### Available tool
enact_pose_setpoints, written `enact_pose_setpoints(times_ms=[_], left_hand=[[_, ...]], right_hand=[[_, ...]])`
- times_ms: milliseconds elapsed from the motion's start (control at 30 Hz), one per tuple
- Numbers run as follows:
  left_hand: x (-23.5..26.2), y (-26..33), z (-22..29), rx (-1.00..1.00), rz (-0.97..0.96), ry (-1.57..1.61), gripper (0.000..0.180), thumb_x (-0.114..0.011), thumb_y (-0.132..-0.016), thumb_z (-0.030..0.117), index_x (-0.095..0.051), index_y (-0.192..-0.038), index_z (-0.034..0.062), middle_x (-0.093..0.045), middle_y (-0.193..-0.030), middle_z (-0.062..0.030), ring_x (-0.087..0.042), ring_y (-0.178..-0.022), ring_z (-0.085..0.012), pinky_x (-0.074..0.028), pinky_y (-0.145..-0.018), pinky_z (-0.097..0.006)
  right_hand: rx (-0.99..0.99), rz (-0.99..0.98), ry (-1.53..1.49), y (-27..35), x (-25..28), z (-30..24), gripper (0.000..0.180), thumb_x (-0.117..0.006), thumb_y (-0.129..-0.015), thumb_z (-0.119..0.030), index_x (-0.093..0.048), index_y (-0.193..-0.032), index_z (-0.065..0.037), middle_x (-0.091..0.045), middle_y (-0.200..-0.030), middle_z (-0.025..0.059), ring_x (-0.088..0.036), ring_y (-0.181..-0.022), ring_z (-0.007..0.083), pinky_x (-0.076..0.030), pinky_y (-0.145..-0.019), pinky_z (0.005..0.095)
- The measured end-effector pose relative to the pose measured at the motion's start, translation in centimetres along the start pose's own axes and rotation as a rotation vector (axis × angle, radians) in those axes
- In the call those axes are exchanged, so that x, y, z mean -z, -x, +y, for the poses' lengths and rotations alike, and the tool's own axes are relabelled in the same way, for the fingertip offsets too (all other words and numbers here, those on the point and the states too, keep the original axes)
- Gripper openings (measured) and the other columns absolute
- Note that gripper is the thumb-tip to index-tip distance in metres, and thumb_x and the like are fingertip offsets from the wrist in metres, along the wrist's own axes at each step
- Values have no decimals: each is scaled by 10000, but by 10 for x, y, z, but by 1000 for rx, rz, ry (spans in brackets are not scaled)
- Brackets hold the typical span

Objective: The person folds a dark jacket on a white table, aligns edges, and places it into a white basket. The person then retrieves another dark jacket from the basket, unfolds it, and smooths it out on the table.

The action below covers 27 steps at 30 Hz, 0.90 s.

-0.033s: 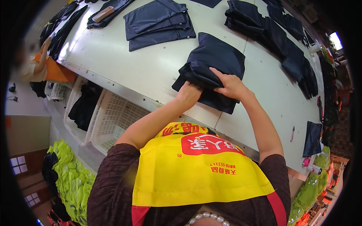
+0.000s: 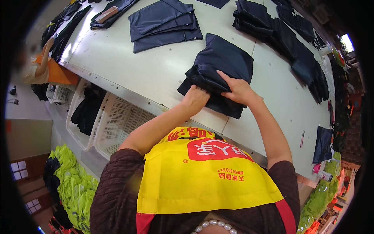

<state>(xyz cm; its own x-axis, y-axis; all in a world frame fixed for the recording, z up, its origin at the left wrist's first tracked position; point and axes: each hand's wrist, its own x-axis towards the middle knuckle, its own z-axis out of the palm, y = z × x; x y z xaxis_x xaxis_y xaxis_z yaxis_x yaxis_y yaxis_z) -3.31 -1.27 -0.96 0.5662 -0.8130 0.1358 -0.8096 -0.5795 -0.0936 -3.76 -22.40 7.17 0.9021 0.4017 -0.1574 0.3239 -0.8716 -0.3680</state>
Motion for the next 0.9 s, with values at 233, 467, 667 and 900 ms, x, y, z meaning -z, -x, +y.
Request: enact_pose_setpoints(times_ms=[233, 467, 667, 900], left_hand=[[38, 24, -16, 67, -97, 256, 186, -698, -715, 226, -630, -836, 102, -609, -837, -40, -574, -868, -191, -468, -671, -338], [59, 18, -43, -218, 15, 213, 164, -706, -670, 233, -620, -725, 105, -598, -720, -23, -590, -750, -189, -436, -654, -321], [51, 19, -8, -102, -403, 267, 203, -670, -692, 247, -637, -759, 59, -635, -678, -102, -645, -650, -254, -501, -563, -385], [40, -24, 67, -8, 43, 685, 127, -636, -744, 190, -640, -775, 67, -623, -743, -123, -610, -730, -299, -483, -659, -406]], right_hand=[[-13, -67, 202, 16, -30, -30, 864, -658, -783, -159, -122, -1458, -217, -527, -1023, 182, -612, -755, 359, -505, -669, 445], [249, -92, 461, 5, -49, -38, 597, -544, -799, -91, -403, -1365, -216, -525, -933, 154, -600, -634, 252, -488, -550, 328], [407, -388, 369, -30, -33, -40, 618, -569, -777, -79, -392, -1355, -204, -540, -971, 186, -620, -754, 309, -496, -646, 380], [409, -438, 224, -56, -25, -28, 648, -630, -730, -120, -436, -1338, -230, -540, -1038, 193, -605, -838, 361, -488, -729, 402]])
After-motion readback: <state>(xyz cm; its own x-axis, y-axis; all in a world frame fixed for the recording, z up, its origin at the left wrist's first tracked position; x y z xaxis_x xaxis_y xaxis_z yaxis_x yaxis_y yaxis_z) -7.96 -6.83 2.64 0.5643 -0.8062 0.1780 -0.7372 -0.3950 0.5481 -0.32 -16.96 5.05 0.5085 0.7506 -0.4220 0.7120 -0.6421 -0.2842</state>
